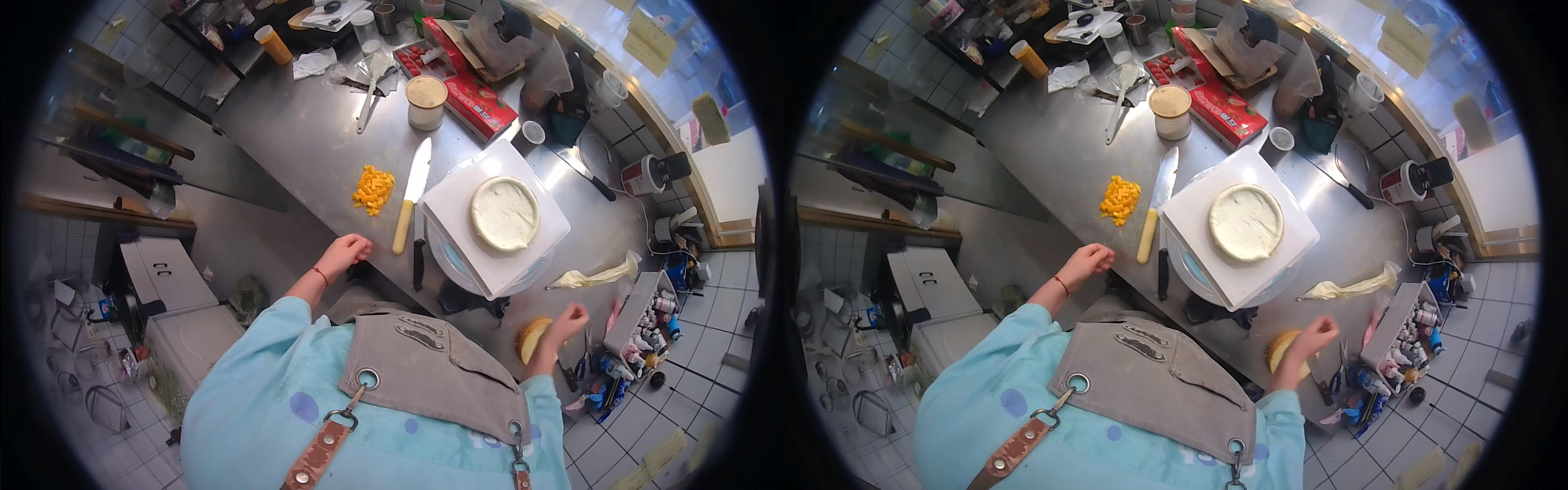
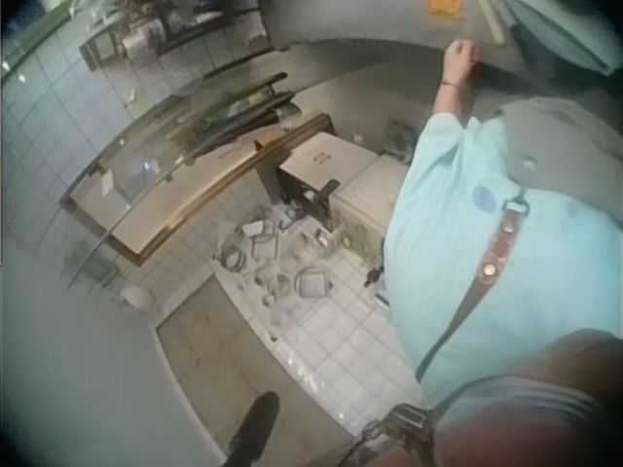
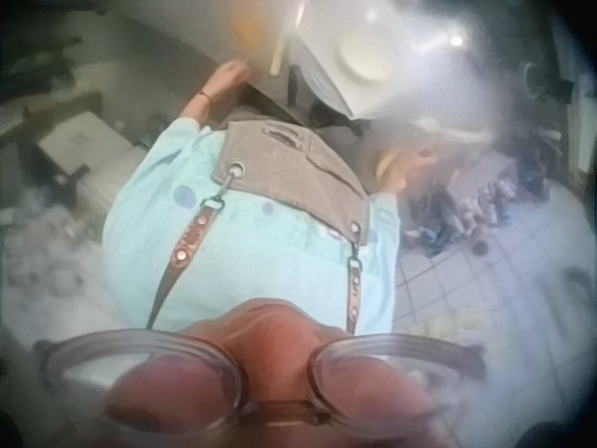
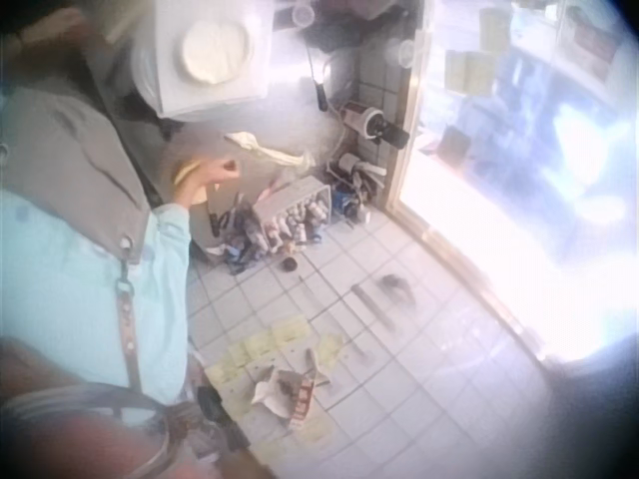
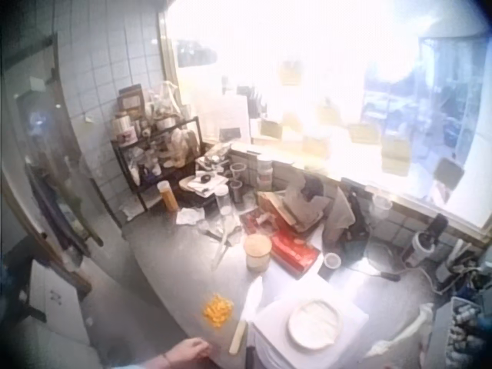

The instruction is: The person prepares a tart by spreading cream on a tart shell, adding diced mango, and piping additional cream on top. They use a piping bag and a knife to spread the cream and handle the fruit.

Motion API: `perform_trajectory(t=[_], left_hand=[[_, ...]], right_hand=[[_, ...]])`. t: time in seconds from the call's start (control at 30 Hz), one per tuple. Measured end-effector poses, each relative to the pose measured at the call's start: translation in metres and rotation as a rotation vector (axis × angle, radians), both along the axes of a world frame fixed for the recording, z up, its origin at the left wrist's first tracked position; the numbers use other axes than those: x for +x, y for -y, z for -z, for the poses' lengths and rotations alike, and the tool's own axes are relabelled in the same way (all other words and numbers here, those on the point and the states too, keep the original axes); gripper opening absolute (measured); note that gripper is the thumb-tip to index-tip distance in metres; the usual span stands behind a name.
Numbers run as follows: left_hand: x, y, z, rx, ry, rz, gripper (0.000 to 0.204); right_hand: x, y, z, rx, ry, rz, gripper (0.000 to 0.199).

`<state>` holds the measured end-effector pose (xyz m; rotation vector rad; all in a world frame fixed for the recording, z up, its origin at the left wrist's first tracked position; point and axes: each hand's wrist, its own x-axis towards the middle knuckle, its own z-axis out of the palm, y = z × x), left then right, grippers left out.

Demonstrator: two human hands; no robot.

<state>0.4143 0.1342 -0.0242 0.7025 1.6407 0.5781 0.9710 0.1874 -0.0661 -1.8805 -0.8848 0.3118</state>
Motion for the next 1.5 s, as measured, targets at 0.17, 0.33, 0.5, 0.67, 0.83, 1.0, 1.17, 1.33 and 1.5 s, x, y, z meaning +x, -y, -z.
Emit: perform_trajectory(t=[0.17, 0.33, 0.5, 0.67, 0.83, 1.0, 1.17, 1.33, 1.5], left_hand=[[-0.053, -0.027, -0.022, -0.186, -0.921, 1.003, 0.033], [-0.127, -0.062, 0.022, -0.359, 0.304, 1.186, 0.029], [-0.177, -0.021, 0.091, -0.439, 0.669, 0.834, 0.028], [-0.188, 0.018, 0.110, -0.499, 0.641, 0.786, 0.031], [-0.177, 0.010, 0.159, -0.719, 0.396, 1.733, 0.028], [-0.171, -0.026, 0.133, -0.772, 1.194, 1.073, 0.039], [-0.107, -0.004, 0.156, -0.708, 1.371, 0.155, 0.056], [-0.090, -0.010, 0.145, -0.754, 1.486, -0.077, 0.060], [-0.086, 0.013, 0.186, -0.711, 2.097, -0.330, 0.058]], right_hand=[[-0.232, 0.085, -0.064, -0.437, -0.278, -0.757, 0.007], [-0.417, 0.016, 0.002, -0.151, -0.005, -1.008, 0.079], [-0.494, -0.061, 0.046, -0.169, 0.515, -0.892, 0.131], [-0.500, -0.102, 0.058, -0.067, 0.545, -0.995, 0.121], [-0.511, -0.097, 0.061, -0.031, 0.543, -0.913, 0.077], [-0.508, -0.081, 0.072, 0.008, 0.497, -0.822, 0.050], [-0.500, -0.061, 0.071, 0.030, 0.406, -0.823, 0.034], [-0.492, -0.020, 0.065, -0.017, 0.388, -0.772, 0.032], [-0.500, 0.050, 0.066, -0.062, 0.367, -0.773, 0.029]])
